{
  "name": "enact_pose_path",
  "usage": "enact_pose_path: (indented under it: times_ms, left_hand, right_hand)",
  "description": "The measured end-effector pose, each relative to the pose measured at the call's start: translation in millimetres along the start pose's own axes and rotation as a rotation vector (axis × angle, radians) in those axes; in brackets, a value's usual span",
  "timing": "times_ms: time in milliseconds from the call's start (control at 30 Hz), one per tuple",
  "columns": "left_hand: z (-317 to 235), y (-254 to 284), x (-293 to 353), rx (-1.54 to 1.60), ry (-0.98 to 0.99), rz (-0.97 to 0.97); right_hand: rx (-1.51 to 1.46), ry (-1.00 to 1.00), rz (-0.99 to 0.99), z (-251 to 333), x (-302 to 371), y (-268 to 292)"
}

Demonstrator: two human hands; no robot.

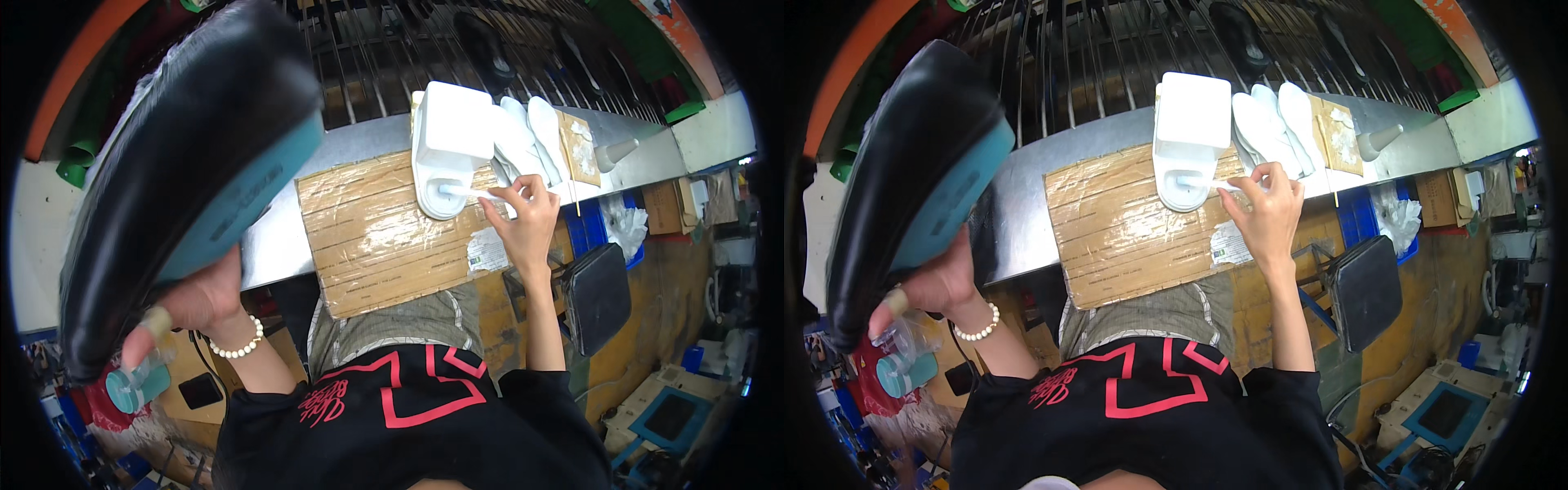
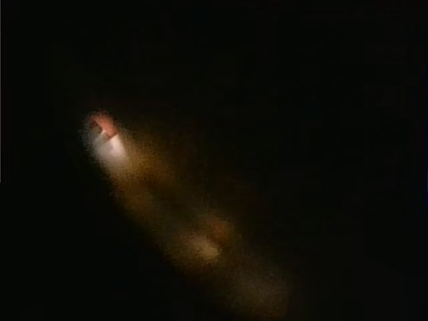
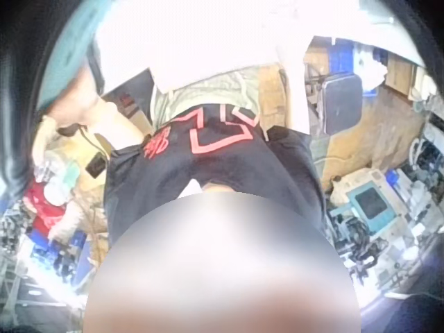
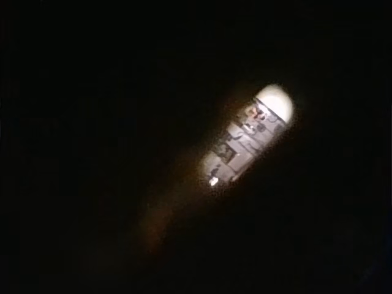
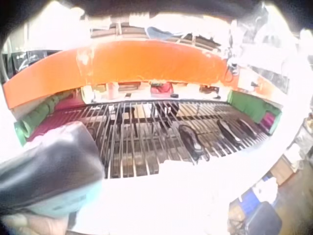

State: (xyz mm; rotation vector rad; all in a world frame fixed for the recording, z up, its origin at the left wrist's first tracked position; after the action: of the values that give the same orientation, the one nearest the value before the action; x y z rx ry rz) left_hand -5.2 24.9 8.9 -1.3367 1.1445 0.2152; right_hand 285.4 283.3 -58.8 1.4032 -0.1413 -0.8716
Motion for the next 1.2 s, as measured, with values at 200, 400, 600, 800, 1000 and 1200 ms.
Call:
enact_pose_path:
  times_ms: [200,400,600,800,1000,1200]
  left_hand:
    - [17,3,9,-0.42,0.228,-0.301]
    - [26,24,-3,-1.185,0.038,-0.157]
    - [52,15,-5,-1.951,-0.283,0.09]
    - [64,-2,-19,-1.74,-0.4,0.176]
    - [64,-31,-18,-1.13,-0.139,-0.093]
    - [61,-44,-12,-1.414,-0.143,0.043]
  right_hand:
    - [-0.1,-0.175,-0.086,1,27,-8]
    - [-0.215,-0.381,-0.081,-1,39,-20]
    - [-0.946,-0.333,-0.236,18,-3,24]
    - [-0.77,0.175,-0.202,87,-36,78]
    - [-0.664,0.315,-0.286,118,-62,85]
    - [-0.566,0.383,-0.347,126,-77,96]
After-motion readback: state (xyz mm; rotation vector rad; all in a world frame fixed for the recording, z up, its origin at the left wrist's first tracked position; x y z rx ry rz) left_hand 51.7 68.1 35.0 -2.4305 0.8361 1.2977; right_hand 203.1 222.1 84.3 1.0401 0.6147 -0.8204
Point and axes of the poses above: each hand's wrist, its own x-axis away from the middle knuckle, its own y-axis out of the back of the hand, z = x × y, the point moved 1 cm from there along -x, towards the middle knuckle, and after that the axes turned 10 degrees about z, right-handed, at the moved point
